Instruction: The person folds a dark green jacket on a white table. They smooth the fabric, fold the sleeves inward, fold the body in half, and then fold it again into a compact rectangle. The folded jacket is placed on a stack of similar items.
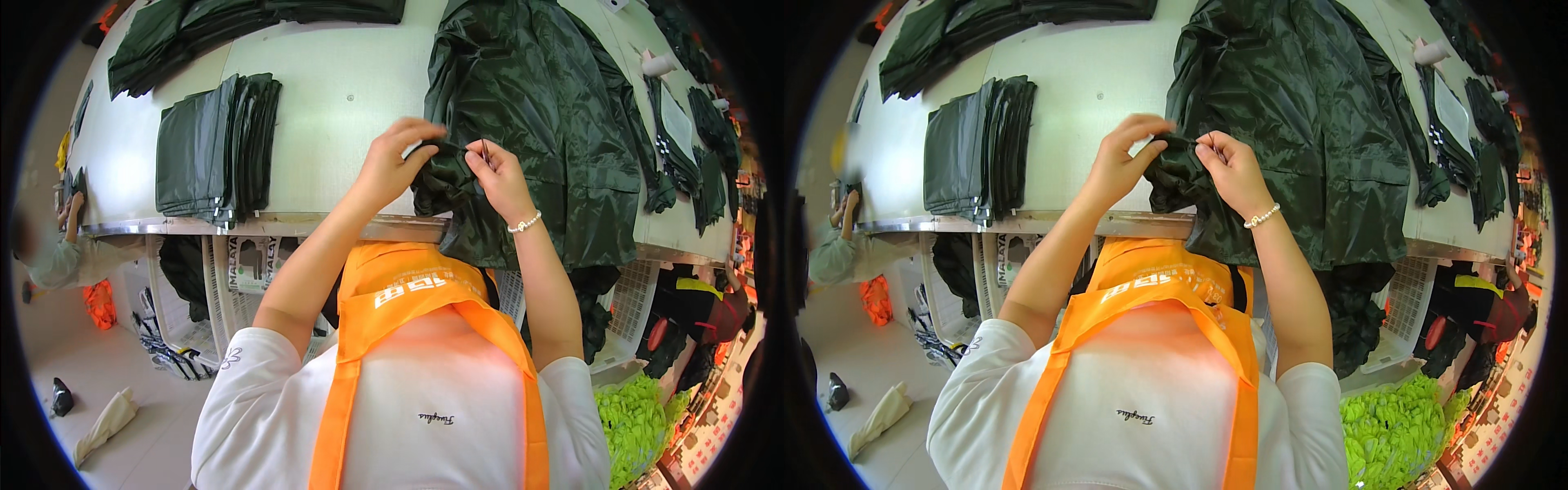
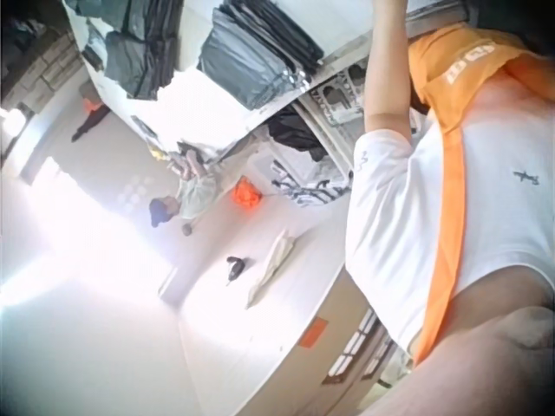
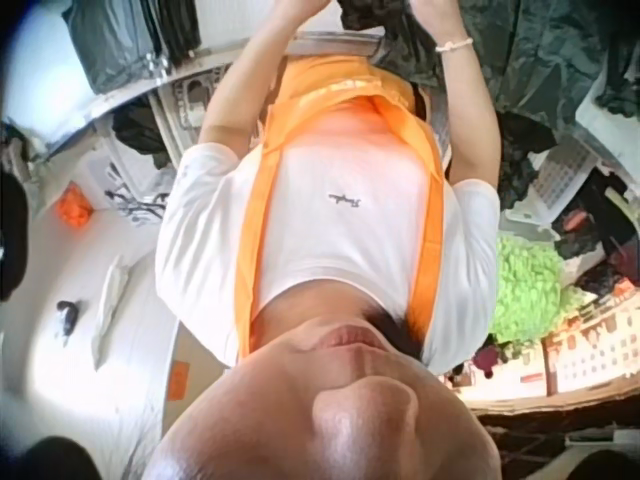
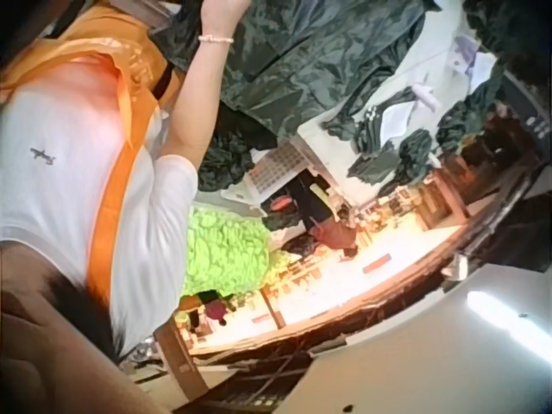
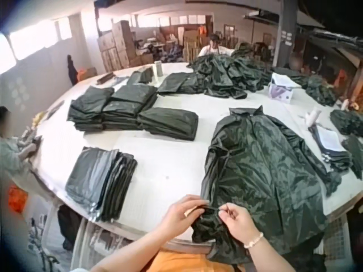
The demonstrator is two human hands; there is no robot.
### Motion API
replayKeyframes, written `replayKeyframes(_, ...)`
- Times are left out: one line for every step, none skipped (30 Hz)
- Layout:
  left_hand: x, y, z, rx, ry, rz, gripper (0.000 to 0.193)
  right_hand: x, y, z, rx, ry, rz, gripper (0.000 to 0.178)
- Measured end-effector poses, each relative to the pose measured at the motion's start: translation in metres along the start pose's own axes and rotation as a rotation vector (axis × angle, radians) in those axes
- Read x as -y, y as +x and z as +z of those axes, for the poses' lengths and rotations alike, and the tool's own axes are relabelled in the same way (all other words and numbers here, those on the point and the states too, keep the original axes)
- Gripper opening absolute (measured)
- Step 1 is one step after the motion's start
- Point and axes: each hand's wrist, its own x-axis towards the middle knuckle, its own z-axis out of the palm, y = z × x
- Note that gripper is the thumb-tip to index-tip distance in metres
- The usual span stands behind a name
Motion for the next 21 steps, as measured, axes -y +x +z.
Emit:
replayKeyframes(0.005,0.002,-0.002,0.053,-0.014,0.07,0.019,0.002,0.0,-0.001,0.02,0.005,-0.008,0.012)
replayKeyframes(0.003,0.001,-0.004,0.131,-0.115,-0.159,0.02,0.005,0.001,-0.001,0.041,0.012,-0.013,0.012)
replayKeyframes(0.002,0.001,-0.005,0.21,-0.216,-0.388,0.02,0.011,0.0,-0.003,0.059,0.064,0.026,0.012)
replayKeyframes(0.003,0.002,-0.008,0.248,-0.382,-0.488,0.02,0.021,-0.001,-0.006,0.077,0.116,0.064,0.012)
replayKeyframes(0.004,0.004,-0.011,0.288,-0.548,-0.586,0.021,0.026,-0.001,-0.009,0.092,0.169,0.101,0.011)
replayKeyframes(0.005,0.006,-0.014,0.328,-0.714,-0.683,0.022,0.028,-0.001,-0.011,0.102,0.223,0.144,0.01)
replayKeyframes(0.005,0.008,-0.016,0.369,-0.88,-0.781,0.023,0.025,0.001,-0.011,0.096,0.122,0.102,0.008)
replayKeyframes(-0.009,0.011,-0.012,0.287,-0.971,-0.748,0.022,0.021,0.002,-0.009,0.091,0.02,0.065,0.007)
replayKeyframes(-0.011,0.012,-0.01,0.276,-0.962,-0.764,0.021,0.02,0.003,-0.007,0.086,-0.082,0.028,0.006)
replayKeyframes(-0.011,0.014,-0.009,0.264,-0.952,-0.78,0.019,0.021,-0.001,-0.001,-0.015,-0.063,-0.148,0.012)
replayKeyframes(-0.01,0.014,-0.009,0.248,-0.943,-0.799,0.018,0.024,-0.006,0.001,-0.104,-0.108,-0.2,0.015)
replayKeyframes(-0.009,0.015,-0.01,0.251,-0.898,-0.787,0.018,0.027,-0.01,0.003,-0.192,-0.153,-0.252,0.017)
replayKeyframes(-0.008,0.017,-0.011,0.254,-0.853,-0.775,0.019,0.03,-0.013,0.004,-0.279,-0.198,-0.304,0.02)
replayKeyframes(-0.006,0.017,-0.012,0.258,-0.809,-0.765,0.019,0.031,-0.018,-0.004,-0.284,-0.329,-0.308,0.018)
replayKeyframes(-0.005,0.017,-0.013,0.263,-0.792,-0.758,0.02,0.034,-0.021,-0.004,-0.243,-0.374,-0.27,0.018)
replayKeyframes(-0.004,0.017,-0.014,0.266,-0.775,-0.75,0.02,0.037,-0.024,-0.005,-0.2,-0.417,-0.231,0.017)
replayKeyframes(-0.004,0.018,-0.014,0.277,-0.759,-0.738,0.021,0.039,-0.026,-0.005,-0.164,-0.462,-0.195,0.017)
replayKeyframes(-0.003,0.018,-0.014,0.299,-0.722,-0.745,0.022,0.035,-0.025,-0.003,-0.171,-0.441,-0.245,0.015)
replayKeyframes(-0.003,0.017,-0.015,0.32,-0.685,-0.752,0.022,0.032,-0.023,-0.002,-0.165,-0.409,-0.243,0.015)
replayKeyframes(-0.004,0.017,-0.016,0.341,-0.645,-0.757,0.022,0.029,-0.021,-0.001,-0.158,-0.374,-0.243,0.015)
replayKeyframes(-0.006,0.016,-0.016,0.348,-0.631,-0.731,0.023,0.028,-0.02,0.001,-0.15,-0.34,-0.243,0.015)
